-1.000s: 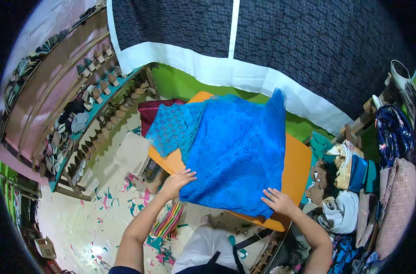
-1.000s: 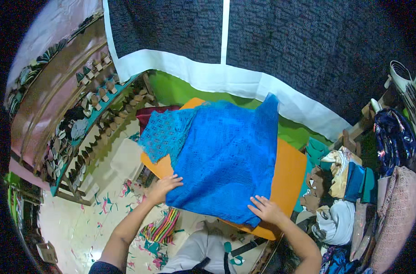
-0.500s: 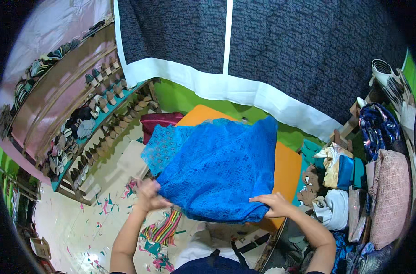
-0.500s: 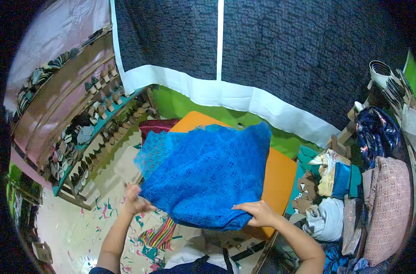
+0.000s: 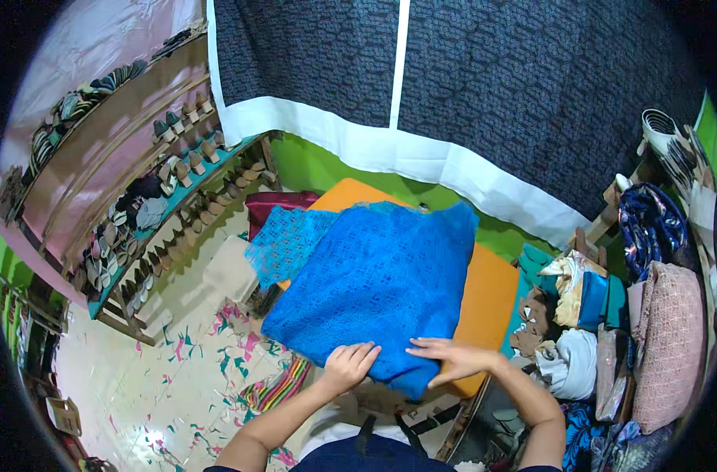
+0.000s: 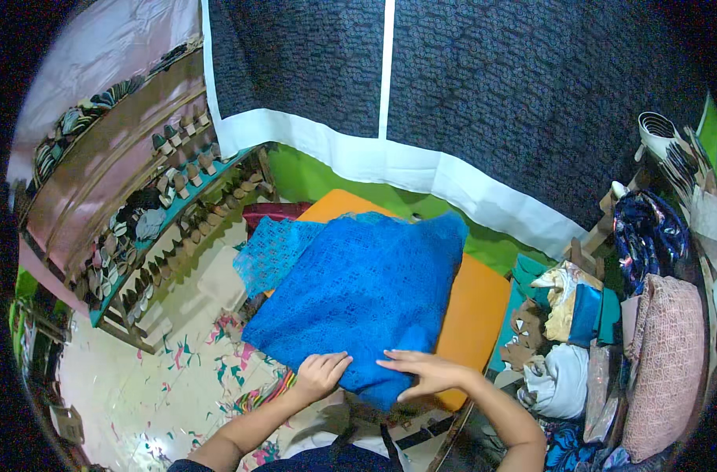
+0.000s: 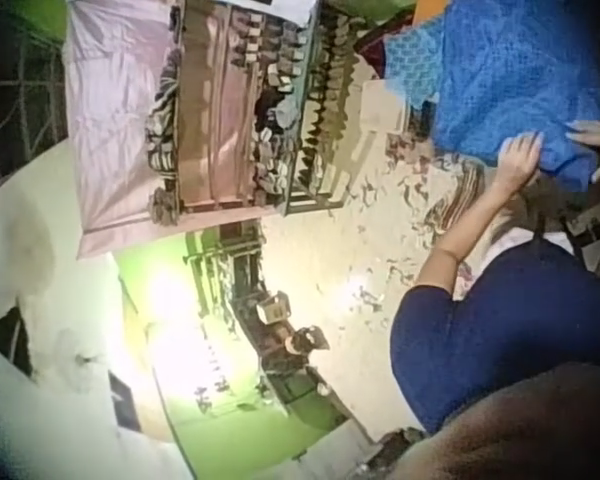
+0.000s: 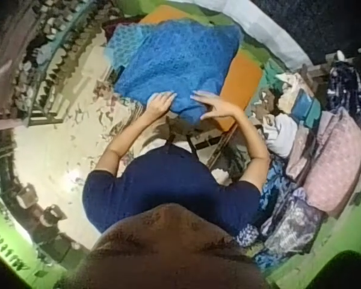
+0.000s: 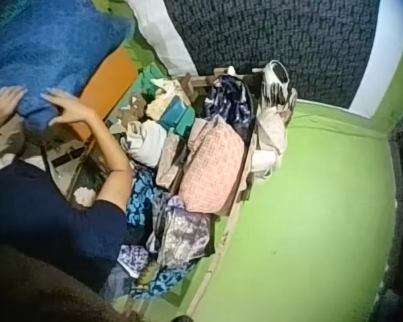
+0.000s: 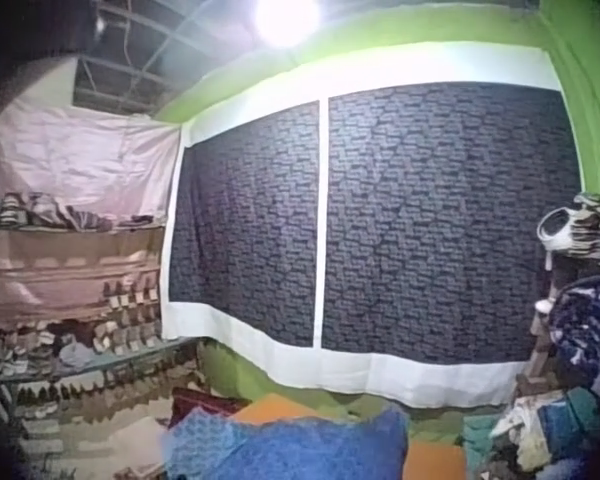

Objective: Folding pieces of fabric and placing them on a shelf.

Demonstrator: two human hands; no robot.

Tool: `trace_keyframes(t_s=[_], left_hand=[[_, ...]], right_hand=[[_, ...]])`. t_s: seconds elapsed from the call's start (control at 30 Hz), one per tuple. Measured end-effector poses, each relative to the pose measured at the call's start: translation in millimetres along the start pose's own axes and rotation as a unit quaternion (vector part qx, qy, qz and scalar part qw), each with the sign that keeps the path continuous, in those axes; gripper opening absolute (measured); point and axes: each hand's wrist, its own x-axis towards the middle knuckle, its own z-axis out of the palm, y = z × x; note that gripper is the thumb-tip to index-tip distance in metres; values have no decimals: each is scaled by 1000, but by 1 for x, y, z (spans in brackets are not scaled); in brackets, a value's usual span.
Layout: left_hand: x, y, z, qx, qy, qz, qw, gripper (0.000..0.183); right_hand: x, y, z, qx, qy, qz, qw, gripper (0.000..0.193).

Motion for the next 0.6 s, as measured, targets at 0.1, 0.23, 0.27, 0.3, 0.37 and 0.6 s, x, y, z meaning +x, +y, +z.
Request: trace_keyframes(t_s=[0.1, 0.23, 0.27, 0.3, 0.37, 0.6], left_hand=[[-3, -6, -2, -9, 22, 60, 998, 31], [8, -5, -37, -43, -33, 132, 990, 31], [12, -3, -47, -58, -58, 145, 986, 33], [18, -3, -57, -73, -84, 158, 981, 34], [37, -5, -77, -91, -97, 152, 979, 35], [119, -12, -100, -51, -220, 237, 945, 31]], right_hand=[[15, 31, -35, -123, -3, 73, 990, 54], [73, 61, -42, -101, 150, 90, 979, 54], [88, 68, -35, -145, 138, 108, 974, 53], [97, 75, -21, -147, 87, 133, 976, 54], [104, 97, 14, -75, -1, 158, 985, 54], [108, 93, 81, 104, 9, 111, 988, 64]])
